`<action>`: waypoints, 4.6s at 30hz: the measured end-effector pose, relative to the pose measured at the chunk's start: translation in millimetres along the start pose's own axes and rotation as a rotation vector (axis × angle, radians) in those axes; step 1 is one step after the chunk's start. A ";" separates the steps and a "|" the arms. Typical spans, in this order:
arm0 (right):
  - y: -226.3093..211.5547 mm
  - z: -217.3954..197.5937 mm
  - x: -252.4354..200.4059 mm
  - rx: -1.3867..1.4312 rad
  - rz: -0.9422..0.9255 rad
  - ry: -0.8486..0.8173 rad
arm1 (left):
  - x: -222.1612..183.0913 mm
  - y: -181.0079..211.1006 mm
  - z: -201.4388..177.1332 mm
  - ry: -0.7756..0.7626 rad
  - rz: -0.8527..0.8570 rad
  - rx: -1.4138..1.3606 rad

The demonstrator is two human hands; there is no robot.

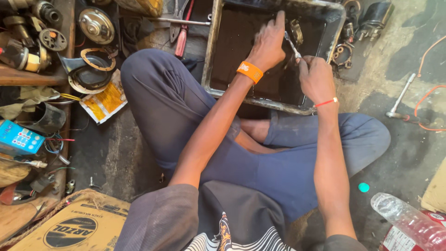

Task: The person scrubs a mechanical part with a brush in a tray of dark liquid, repeatedly dipping and scrubbing the component to remove grime. The person briefly wipes the part with a cloth before continuing to scrub it in the liquid.

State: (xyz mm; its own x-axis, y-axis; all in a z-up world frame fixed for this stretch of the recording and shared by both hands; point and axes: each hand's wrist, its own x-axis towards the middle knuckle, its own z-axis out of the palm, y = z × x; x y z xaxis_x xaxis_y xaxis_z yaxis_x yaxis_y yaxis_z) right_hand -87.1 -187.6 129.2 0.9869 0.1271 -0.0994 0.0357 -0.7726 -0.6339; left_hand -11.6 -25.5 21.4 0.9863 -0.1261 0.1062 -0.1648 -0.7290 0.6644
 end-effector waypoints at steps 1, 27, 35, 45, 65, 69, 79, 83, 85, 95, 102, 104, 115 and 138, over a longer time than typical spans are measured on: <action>0.2 -0.7 1.2 0.004 0.038 -0.013 | 0.5 1.7 1.1 0.099 0.046 0.047; -5.5 8.1 11.5 0.029 0.056 -0.025 | 1.1 -8.4 5.2 -0.096 -0.041 -0.042; -3.9 4.6 7.5 0.089 0.140 -0.059 | 5.3 -9.6 6.1 0.002 0.003 0.089; -4.1 -4.8 0.0 0.107 0.138 -0.083 | -1.2 -8.6 14.8 0.098 0.035 0.153; 10.2 -3.9 0.1 -0.150 0.039 -0.003 | 19.1 -9.5 -14.7 -0.111 0.027 -0.043; 15.1 -8.8 -13.3 -0.196 0.107 -0.239 | 1.9 -3.2 -15.6 -0.107 0.014 0.041; 14.3 5.7 -7.8 -0.259 0.057 -0.259 | 15.4 -22.1 -16.4 -0.149 -0.076 0.010; 17.9 3.1 -14.9 -0.255 0.005 -0.253 | 8.4 -25.6 -9.9 -0.224 -0.109 -0.003; 11.1 -4.7 -7.4 -0.189 -0.021 -0.250 | 17.0 -24.6 -16.8 -0.154 -0.028 -0.030; -23.7 -36.0 -15.0 -0.032 -0.030 0.025 | 22.7 -16.4 -22.7 -0.077 -0.053 -0.114; -22.7 10.6 4.6 -0.102 -0.123 0.116 | -3.4 -1.6 -9.7 0.064 0.057 -0.002; -18.2 12.7 0.7 -0.155 -0.144 0.074 | -2.5 2.2 -11.0 0.068 0.024 -0.040; -11.3 19.0 -0.7 -0.034 -0.191 0.145 | -6.5 -12.9 3.9 0.110 0.049 -0.060; -4.9 11.3 0.6 0.042 -0.079 0.091 | 6.0 -11.8 -10.5 0.096 0.171 -0.109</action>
State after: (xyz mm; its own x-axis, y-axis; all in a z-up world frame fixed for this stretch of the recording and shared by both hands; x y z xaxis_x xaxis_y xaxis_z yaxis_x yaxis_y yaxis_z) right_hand -88.5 -176.7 123.6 0.9915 0.1287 0.0209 0.1096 -0.7355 -0.6686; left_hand -3.7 -10.6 22.0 0.9410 -0.1733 0.2907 -0.3332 -0.6245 0.7064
